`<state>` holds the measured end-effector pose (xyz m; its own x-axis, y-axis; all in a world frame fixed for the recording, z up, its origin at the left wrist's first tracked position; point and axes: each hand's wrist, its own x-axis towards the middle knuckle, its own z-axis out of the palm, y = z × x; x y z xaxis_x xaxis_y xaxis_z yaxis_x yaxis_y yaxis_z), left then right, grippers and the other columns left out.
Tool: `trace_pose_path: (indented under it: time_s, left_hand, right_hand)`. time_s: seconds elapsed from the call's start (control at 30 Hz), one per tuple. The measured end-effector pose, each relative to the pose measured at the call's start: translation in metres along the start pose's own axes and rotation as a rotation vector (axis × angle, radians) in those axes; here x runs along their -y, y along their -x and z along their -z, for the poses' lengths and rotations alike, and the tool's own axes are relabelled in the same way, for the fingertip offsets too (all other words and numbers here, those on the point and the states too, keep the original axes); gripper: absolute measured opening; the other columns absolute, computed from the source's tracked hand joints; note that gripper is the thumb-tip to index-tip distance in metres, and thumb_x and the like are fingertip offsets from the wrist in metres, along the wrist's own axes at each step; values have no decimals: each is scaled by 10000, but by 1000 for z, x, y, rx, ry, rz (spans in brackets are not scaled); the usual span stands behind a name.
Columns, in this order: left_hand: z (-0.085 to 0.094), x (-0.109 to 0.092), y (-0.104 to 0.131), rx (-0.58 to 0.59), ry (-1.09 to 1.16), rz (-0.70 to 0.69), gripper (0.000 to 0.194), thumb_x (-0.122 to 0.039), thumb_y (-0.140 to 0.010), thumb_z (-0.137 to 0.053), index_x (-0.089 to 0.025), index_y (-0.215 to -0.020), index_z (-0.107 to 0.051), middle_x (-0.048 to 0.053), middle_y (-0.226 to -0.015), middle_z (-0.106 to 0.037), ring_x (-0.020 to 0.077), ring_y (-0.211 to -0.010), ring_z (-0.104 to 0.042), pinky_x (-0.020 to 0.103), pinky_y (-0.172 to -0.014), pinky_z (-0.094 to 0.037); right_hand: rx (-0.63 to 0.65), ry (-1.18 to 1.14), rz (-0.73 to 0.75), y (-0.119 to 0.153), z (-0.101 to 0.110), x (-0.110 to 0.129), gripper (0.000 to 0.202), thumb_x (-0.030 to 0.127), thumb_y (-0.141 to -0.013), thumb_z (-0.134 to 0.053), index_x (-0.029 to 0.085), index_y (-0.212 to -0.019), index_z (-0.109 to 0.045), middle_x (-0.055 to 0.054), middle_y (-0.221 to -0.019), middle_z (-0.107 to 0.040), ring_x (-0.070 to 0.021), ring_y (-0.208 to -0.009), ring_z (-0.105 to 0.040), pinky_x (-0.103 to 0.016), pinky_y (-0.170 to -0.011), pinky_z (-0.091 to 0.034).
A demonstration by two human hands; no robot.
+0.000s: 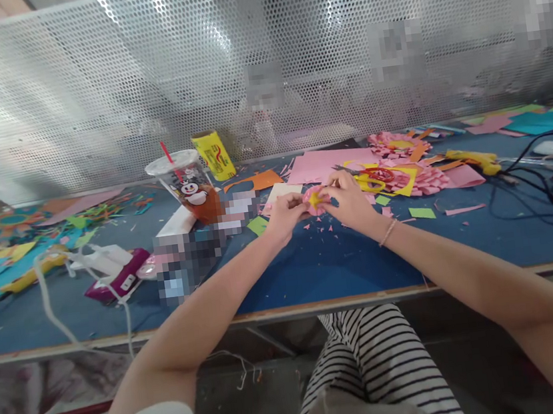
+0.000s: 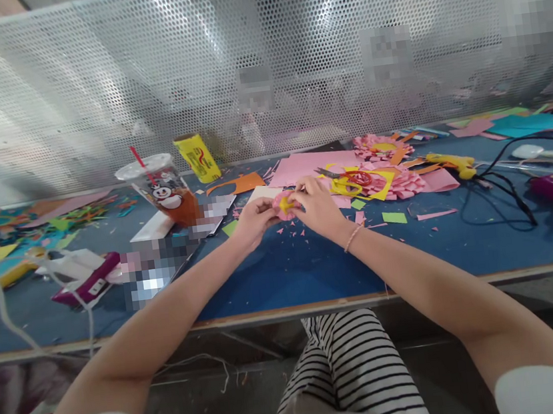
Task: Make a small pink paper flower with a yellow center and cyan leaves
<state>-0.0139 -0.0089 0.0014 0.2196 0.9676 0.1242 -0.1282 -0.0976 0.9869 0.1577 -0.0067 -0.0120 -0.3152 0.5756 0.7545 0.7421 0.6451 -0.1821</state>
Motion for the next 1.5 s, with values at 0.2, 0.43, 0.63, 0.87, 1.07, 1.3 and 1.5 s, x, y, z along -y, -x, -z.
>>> trace_pose_path:
  time_s: [0.2, 0.43, 0.63, 0.87, 1.07, 1.3, 1.5]
  left_hand:
    - [-2, 1, 0, 2, -12, -17, 156, -162, -638, -646, -135, -758, -550, -4, -675, -612, 107, -636, -607, 292, -698, -512]
    - [6, 2, -7, -132, -85, -116, 144, -156, -623, -638, -149, -733, -544, -17, -666, -594, 101, -644, -600, 279, -698, -510]
    - [12, 1, -12, -190, -7, -105, 193, -153, -593, -651, -153, -716, -502, -35, -689, -568, 100, -673, -606, 301, -734, -515]
    - [14, 1, -14, -202, -3, -121, 222, -153, -578, -671, -153, -711, -494, -35, -695, -571, 81, -679, -591, 267, -734, -506]
    - [15, 4, -15, -227, -112, -144, 193, -219, -620, -664, -156, -704, -502, -38, -666, -557, 74, -624, -570, 228, -647, -485]
    - [5, -1, -7, -124, -35, -48, 211, -186, -598, -682, -149, -701, -502, -25, -661, -574, 91, -639, -588, 271, -693, -499]
    - [0, -1, -3, -99, -59, -73, 240, -197, -585, -698, -150, -674, -481, -32, -639, -571, 96, -636, -596, 289, -698, -510]
  right_hand:
    - [76, 20, 47, 0, 4, 3, 104, 236, -835, -511, 190, -798, -597, -88, -1011, -459, -220, -988, -434, -397, -906, -354]
    - [-23, -74, 16, -4, 16, 2, 101, 237, -862, -468, 203, -809, -547, -85, -996, -488, -215, -979, -467, -384, -879, -374]
    - [3, -120, -92, -6, 26, -25, 108, 226, -868, -434, 196, -810, -519, -62, -836, -564, -196, -844, -526, -339, -782, -408]
    - [71, -84, -222, -4, 28, -59, 121, 153, -793, -467, 176, -837, -577, -61, -795, -617, -189, -752, -561, -331, -724, -430]
    - [149, -67, -127, -2, 21, -48, 252, 90, -737, -478, 149, -940, -614, -106, -971, -607, -225, -948, -565, -375, -854, -436]
    - [193, -310, -131, -2, 13, -12, 283, 308, -755, -589, 176, -1005, -601, -80, -987, -611, -199, -895, -570, -354, -814, -461]
    - [277, -510, -357, -3, 13, 0, 243, 375, -798, -520, 180, -666, -584, -17, -645, -622, -127, -558, -551, -247, -530, -425]
